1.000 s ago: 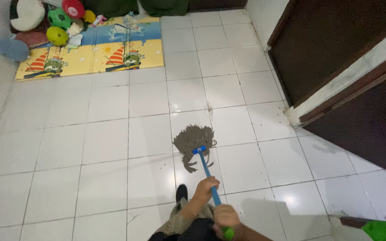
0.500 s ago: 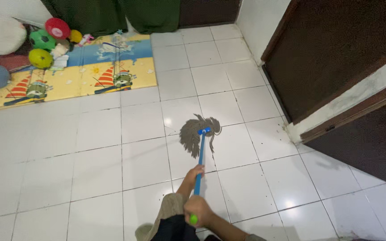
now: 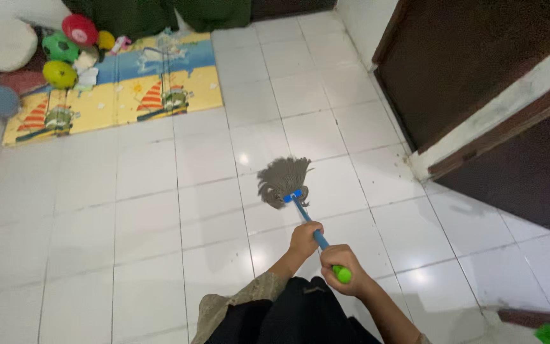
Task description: The person mops a white tiled floor using a blue and green mop. They move the mop back and forth across the surface, cleaning around a refrigerator and a colorful play mat with toys.
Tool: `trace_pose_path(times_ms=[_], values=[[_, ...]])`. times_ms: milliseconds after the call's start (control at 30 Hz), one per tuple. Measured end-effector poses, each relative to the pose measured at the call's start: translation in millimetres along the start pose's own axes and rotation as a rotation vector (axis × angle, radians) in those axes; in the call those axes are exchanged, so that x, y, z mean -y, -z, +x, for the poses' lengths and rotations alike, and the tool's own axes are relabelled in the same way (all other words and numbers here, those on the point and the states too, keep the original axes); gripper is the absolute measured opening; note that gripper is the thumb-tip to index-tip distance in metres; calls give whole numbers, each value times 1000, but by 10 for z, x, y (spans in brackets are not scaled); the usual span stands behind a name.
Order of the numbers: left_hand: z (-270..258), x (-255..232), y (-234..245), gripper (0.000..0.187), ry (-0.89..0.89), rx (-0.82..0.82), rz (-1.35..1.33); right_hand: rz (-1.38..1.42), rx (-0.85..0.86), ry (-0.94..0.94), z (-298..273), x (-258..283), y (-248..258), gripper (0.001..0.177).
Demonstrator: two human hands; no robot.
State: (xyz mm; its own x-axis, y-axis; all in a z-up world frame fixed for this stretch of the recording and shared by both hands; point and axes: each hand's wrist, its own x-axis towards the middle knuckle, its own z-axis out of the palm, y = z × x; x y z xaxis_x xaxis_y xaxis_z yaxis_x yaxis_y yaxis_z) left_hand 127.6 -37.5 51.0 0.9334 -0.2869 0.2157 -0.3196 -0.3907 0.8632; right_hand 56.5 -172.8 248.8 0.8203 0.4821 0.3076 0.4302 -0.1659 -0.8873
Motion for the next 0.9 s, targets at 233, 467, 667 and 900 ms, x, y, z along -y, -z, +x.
trace_pose_path(times_ms=[233,467,667,900], values=[[-1071,-879,-273,12,73,3,-23,111,111,29,-1009,660,-12,21],[-1627,-949,-736,11,34,-176,-58,117,176,282,-1595,507,-125,22],[-1329,-501,-979,9,115,-280,-238,138,132,397,-1397,-136,-77,24],[-994,-24,-820,9,-168,-192,-144,-65,149,604,-1353,-768,-268,21]])
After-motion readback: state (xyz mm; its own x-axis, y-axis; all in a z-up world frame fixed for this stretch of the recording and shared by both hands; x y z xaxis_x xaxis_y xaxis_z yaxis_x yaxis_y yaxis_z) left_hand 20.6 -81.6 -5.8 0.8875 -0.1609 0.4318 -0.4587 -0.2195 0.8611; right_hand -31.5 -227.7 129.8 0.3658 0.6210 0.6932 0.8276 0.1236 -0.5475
